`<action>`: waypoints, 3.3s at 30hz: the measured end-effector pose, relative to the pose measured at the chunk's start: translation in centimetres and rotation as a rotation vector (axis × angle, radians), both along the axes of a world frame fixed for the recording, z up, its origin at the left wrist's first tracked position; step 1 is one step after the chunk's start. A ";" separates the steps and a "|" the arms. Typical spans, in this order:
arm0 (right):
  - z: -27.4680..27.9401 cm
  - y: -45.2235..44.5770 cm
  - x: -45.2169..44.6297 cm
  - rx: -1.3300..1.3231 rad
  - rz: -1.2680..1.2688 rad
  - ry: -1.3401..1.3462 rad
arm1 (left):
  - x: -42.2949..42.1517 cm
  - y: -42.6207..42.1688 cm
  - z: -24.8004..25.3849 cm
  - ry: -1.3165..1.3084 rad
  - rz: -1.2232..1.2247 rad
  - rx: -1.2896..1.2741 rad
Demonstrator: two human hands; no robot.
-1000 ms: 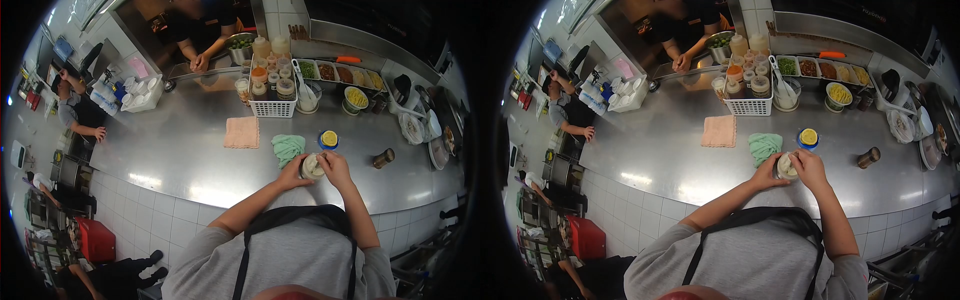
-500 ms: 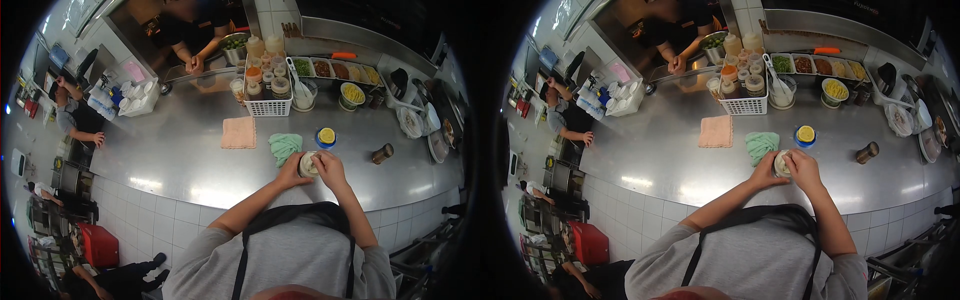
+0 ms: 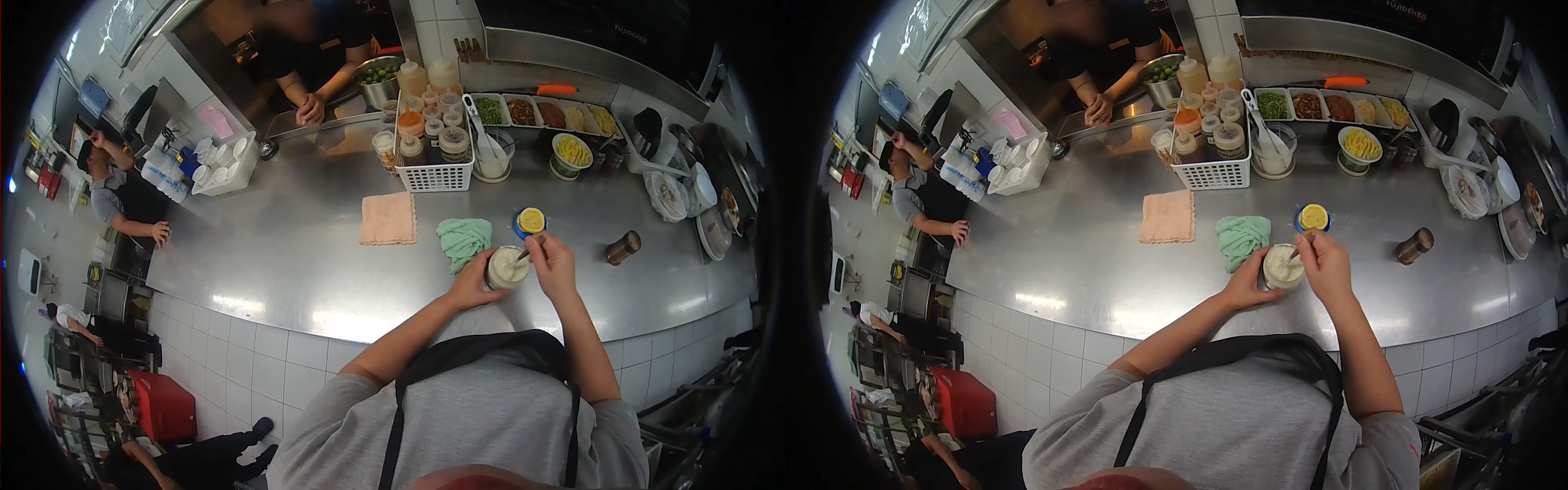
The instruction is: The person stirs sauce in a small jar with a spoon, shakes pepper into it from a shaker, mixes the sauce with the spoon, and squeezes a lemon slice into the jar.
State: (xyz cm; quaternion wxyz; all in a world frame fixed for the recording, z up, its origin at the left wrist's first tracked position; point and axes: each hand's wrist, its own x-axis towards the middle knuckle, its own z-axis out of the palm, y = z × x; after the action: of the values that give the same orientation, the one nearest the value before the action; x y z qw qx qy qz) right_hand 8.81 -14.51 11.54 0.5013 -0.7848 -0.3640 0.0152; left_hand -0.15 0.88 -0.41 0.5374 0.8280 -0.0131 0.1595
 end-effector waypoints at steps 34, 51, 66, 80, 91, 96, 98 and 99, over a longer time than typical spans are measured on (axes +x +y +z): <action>-1.8 -0.4 -0.1 0.011 0.069 -0.110 | 0.0 -0.2 0.7 -0.040 0.037 0.120; -0.6 -1.5 1.4 0.029 -0.095 -0.038 | 0.3 -0.4 0.0 0.024 0.094 0.069; 0.2 -2.1 1.0 0.095 -0.104 -0.010 | 0.8 -0.8 0.3 -0.031 0.112 0.203; 0.2 -1.0 0.8 0.179 -0.162 -0.192 | 0.6 -0.8 0.5 0.011 0.105 0.179; 0.2 -2.5 0.2 0.057 0.233 -0.268 | 0.6 -0.8 0.5 -0.011 0.101 0.172; 1.0 -5.4 1.0 0.041 0.216 -0.095 | 0.6 -0.6 0.3 -0.015 0.095 0.196; 1.0 -5.4 1.1 0.079 0.138 -0.003 | 0.7 -0.7 0.2 -0.012 0.086 0.190; 0.7 -5.0 1.1 0.078 0.135 -0.002 | 0.7 -0.7 0.2 -0.021 0.091 0.198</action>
State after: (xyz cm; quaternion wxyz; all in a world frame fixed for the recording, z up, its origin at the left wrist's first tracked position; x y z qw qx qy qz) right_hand 9.90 -19.53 12.23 0.5288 -0.7385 -0.4169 0.0339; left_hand 0.53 0.20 -0.23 0.4451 0.8750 0.0034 0.1903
